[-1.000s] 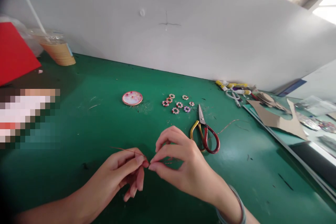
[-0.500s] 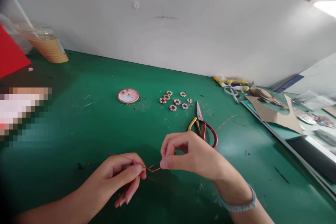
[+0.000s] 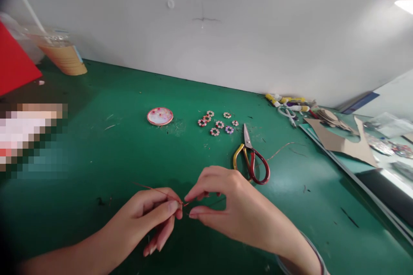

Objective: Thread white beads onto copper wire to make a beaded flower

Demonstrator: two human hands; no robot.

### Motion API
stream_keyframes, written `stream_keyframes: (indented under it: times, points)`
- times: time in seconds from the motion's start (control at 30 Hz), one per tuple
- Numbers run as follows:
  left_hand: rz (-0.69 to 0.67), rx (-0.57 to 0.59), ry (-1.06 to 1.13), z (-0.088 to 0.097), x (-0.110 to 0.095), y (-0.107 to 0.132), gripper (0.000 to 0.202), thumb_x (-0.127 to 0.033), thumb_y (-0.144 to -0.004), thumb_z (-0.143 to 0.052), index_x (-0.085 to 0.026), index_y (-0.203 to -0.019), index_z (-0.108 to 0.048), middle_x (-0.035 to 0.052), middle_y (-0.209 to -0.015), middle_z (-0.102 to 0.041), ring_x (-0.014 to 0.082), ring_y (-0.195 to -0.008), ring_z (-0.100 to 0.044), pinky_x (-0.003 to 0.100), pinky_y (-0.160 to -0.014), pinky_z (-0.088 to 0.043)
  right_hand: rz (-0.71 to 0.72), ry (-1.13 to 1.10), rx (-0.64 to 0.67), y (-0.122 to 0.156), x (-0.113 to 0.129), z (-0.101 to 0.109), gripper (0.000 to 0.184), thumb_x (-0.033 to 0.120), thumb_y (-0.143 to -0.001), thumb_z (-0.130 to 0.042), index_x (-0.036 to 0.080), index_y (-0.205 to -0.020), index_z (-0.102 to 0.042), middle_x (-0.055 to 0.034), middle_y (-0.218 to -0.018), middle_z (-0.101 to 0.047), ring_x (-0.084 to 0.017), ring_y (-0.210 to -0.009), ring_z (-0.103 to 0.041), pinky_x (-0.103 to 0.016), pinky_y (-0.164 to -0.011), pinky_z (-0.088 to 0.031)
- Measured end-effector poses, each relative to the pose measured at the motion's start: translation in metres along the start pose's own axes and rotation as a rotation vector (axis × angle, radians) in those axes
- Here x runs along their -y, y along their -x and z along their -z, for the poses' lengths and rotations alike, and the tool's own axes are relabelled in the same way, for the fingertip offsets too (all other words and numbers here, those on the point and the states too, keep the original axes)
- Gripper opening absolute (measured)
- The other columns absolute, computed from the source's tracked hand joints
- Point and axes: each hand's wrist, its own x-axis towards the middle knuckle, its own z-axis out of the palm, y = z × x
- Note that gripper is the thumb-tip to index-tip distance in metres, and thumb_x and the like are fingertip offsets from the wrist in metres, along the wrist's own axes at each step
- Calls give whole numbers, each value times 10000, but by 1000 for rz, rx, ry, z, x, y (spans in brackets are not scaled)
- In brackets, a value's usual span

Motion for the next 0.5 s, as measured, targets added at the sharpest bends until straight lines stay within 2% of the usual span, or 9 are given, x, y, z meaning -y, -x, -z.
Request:
stream_keyframes:
  times: [0.1,0.27,0.4,0.5]
  points:
    - [6,-15,-54,-2,-1,1,213,-304,-884,-487,-180,-733,-571,-75,-422,-493,62,-334,-335,169,-367,-282,32,5,28,0,0,0,128,177,-808,-722,226,-926,-716,-11,-853,-657,-141,-778,-610,-248,-687,-467]
    - [12,-23,-73,-2,-3,1,217,-293,-888,-459,-187,-724,-555,-80,-416,-480,62,-330,-322,169,-364,-266,98,32,-27,2,2,-4,88,172,-842,-680,208,-917,-705,-25,-855,-639,-140,-777,-593,-250,-683,-470]
    - [0,7,-97,-2,-1,1,232,-304,-888,-471,-182,-713,-561,-70,-425,-497,63,-338,-334,169,-366,-277,169,113,-66,5,5,-11,91,119,-842,-617,170,-821,-689,-29,-764,-615,-133,-696,-551,-251,-598,-435]
    - [-13,23,-105,-3,0,2,207,-297,-878,-499,-180,-725,-574,-63,-437,-520,67,-344,-356,170,-372,-296,178,106,-92,5,5,-16,131,45,-775,-595,157,-738,-651,-14,-694,-600,-124,-657,-536,-245,-570,-412]
